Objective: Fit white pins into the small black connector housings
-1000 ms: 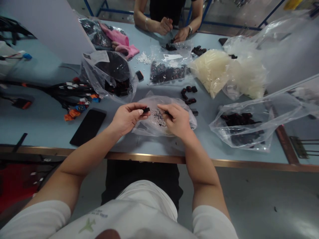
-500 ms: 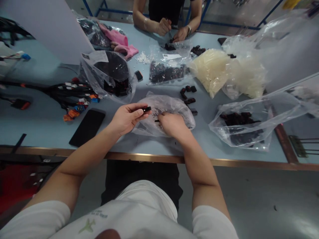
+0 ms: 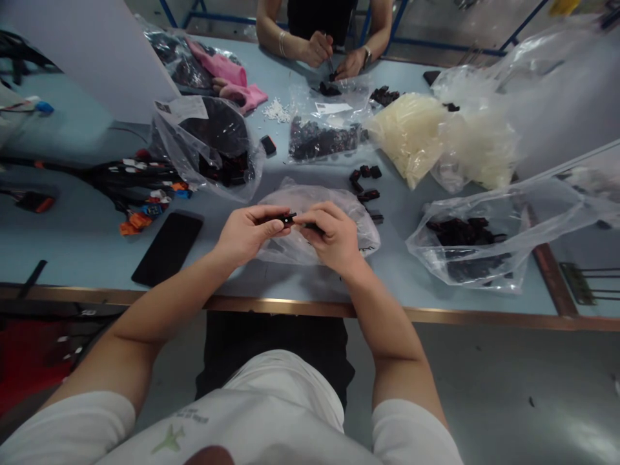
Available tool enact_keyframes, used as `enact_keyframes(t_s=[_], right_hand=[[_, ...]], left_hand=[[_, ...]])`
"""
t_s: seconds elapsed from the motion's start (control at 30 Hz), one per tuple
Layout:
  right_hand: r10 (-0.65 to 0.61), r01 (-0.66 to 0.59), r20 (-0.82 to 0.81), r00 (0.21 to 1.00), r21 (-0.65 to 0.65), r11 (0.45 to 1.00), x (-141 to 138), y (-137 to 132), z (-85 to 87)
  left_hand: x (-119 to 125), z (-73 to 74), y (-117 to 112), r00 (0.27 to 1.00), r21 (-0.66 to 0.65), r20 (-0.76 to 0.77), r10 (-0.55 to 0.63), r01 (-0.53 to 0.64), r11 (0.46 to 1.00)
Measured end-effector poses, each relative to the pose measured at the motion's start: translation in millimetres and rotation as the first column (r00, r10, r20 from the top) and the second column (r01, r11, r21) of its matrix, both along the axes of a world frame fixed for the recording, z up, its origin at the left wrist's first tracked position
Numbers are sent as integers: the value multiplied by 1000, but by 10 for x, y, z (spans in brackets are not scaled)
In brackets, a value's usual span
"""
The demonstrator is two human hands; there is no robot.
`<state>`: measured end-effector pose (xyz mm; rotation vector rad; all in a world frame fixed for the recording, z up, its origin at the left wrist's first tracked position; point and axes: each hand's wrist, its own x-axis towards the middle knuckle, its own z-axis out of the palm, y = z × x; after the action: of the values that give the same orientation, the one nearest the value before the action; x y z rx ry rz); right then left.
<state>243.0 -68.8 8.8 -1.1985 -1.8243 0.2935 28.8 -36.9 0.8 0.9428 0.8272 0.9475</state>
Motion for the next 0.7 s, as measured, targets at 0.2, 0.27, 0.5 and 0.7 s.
enact_keyframes(t_s=[0.2,0.27,0.5,0.7], right_hand=[[40,-38,-27,999,50,998,-45,-29,-75],[38,-38,-9,999,39,999,-37,-23,-88],[34,-50,130,991,128,991,-40,-9,-134],[-32,-37,255,966,258,965,-40,2,-258]], left_hand=[[-11,31,-31,995,43,-94,-26,30,999],[-9,56,-39,995,54,-102,-25,30,998],[-5,37,-42,996,38,-89,-22,25,999],[13,33,-60,998,46,-61,9,-6,999]])
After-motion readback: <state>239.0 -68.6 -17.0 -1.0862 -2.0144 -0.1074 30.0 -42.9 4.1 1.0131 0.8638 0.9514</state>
